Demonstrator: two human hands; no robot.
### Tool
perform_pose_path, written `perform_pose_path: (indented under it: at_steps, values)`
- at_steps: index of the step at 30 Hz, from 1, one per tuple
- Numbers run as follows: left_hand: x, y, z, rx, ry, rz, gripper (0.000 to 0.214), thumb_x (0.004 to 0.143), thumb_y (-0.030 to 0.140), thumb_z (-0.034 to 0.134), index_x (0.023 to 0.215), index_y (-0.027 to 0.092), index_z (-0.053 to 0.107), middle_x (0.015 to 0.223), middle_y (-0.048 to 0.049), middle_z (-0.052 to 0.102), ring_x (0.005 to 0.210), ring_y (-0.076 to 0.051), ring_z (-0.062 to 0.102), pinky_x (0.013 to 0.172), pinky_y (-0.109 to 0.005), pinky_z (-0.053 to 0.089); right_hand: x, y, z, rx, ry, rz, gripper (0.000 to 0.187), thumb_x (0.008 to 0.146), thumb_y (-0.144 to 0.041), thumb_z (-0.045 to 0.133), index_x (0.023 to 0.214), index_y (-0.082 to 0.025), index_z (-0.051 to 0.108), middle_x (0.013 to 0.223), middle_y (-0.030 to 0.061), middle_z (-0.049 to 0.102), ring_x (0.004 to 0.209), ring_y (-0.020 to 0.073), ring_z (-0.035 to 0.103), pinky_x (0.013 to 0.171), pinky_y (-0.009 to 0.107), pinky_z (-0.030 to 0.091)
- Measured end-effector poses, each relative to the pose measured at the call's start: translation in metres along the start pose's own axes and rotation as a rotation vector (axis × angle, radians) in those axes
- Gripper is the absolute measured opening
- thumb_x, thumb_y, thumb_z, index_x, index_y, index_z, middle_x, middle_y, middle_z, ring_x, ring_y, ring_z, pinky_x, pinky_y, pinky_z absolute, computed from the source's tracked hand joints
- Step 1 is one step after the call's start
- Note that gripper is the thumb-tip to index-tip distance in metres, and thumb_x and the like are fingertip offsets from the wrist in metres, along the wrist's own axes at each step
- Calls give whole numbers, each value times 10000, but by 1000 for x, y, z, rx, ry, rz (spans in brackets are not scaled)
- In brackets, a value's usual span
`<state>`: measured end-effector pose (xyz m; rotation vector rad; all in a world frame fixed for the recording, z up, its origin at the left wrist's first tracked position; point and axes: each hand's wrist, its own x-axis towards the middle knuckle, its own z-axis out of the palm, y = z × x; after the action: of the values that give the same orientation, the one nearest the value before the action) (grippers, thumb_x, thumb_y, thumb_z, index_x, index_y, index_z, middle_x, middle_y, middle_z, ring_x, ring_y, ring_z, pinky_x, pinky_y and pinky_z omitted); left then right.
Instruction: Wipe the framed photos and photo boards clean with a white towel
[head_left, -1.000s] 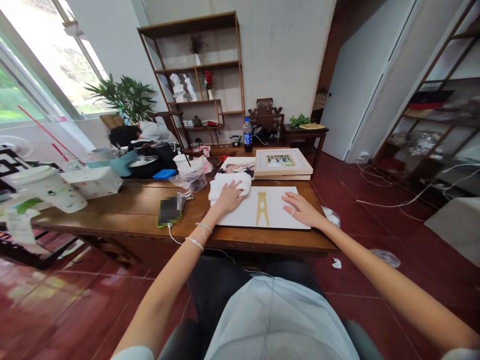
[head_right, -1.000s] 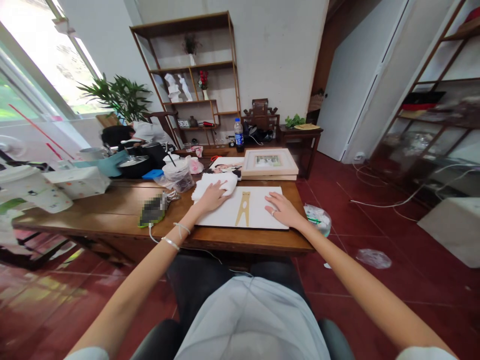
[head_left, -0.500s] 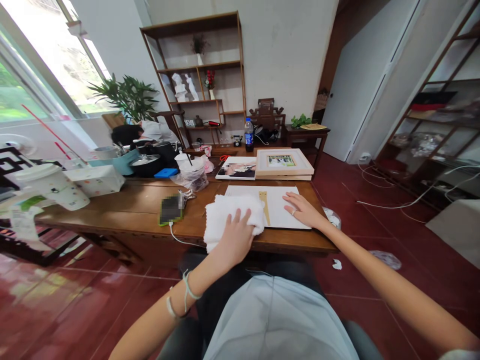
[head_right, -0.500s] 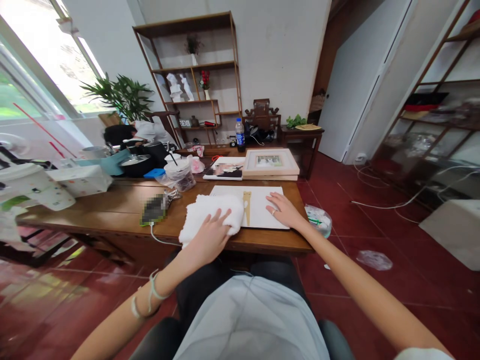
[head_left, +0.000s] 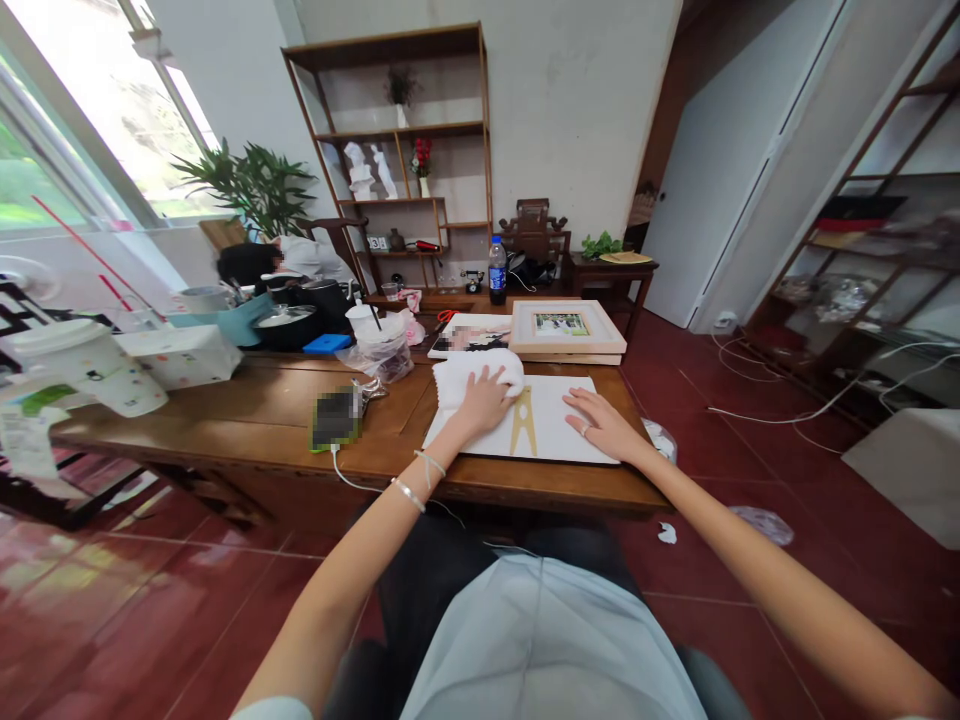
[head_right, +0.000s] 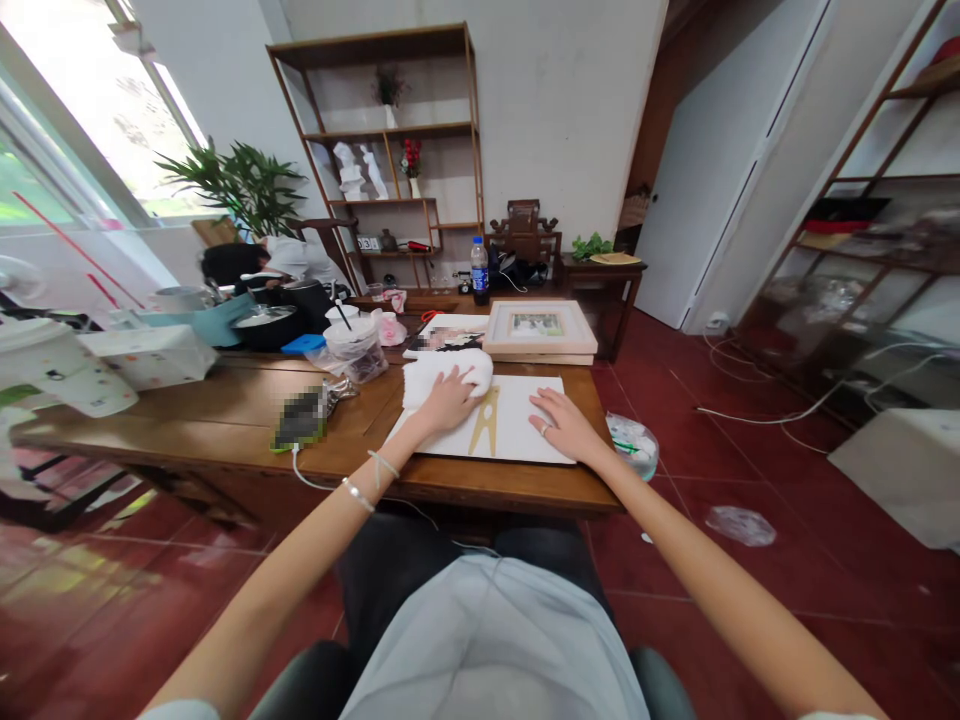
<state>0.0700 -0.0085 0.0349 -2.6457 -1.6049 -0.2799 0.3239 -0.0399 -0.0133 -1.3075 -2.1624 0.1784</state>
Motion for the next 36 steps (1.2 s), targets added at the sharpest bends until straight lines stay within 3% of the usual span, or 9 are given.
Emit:
perform_pose_path:
  at_steps: [3,7,11,16,19,22,26,31,36]
  values:
    - [16,1,3,-7,11,-40,402,967,369,341,1262,189,544,1509,-82,328,1377,-346,255,1087,-564,225,0,0,0,-2,-5,0,437,877,-388,485,1254,-188,580,1391,129,494,1327,272,404,1117,490,296]
    - [12,16,1,12,4,4,384,957,330,356,1261,200,551,1508,-76,332,1378,-351,248,1077,-582,235,-1,0,0,9,-7,11,439,876,-382,490,1256,-182,578,1397,134,487,1327,270,403,1117,487,296]
    - [-17,41,-5,68,1,109,349,921,253,413,1207,198,605,1520,-73,305,1374,-379,248,1057,-601,275,-2,-1,0,8,1,8,436,877,-379,489,1256,-183,580,1400,134,483,1327,267,403,1117,479,298]
    - [-73,72,-15,141,4,173,316,891,203,445,1110,165,670,1505,-91,330,1358,-419,268,1049,-609,302,-2,-1,1,3,-5,10,453,881,-384,483,1266,-162,572,1399,147,481,1330,269,398,1118,475,296]
    - [-101,83,-22,149,-19,205,300,891,202,446,1056,172,694,1503,-90,334,1353,-425,282,1041,-619,314,-2,-1,1,12,0,8,446,882,-389,483,1263,-175,576,1400,139,483,1330,269,397,1118,478,296]
    - [-112,86,-27,136,-37,214,301,897,212,437,1042,173,697,1504,-82,334,1355,-426,277,1041,-616,319,-2,0,1,17,4,5,441,882,-395,483,1255,-181,582,1394,136,490,1329,272,399,1119,482,294]
    - [-88,76,-29,84,-61,197,323,908,246,425,1129,180,650,1499,-81,345,1359,-401,284,1040,-598,330,-2,-2,0,7,-1,4,455,883,-396,475,1259,-161,578,1392,151,488,1326,271,402,1122,472,291]
    - [-22,56,-19,23,-114,152,369,936,293,373,1234,199,570,1511,-71,325,1380,-367,244,1060,-594,282,-2,-4,-2,13,-12,18,459,886,-406,465,1264,-168,574,1409,151,468,1326,276,402,1116,480,295]
    - [24,49,-1,-7,-50,86,397,942,348,370,1283,227,533,1506,-80,331,1383,-354,222,1068,-622,218,-2,-8,-6,31,-20,53,434,883,-394,477,1250,-191,588,1407,131,478,1327,274,407,1110,489,304]
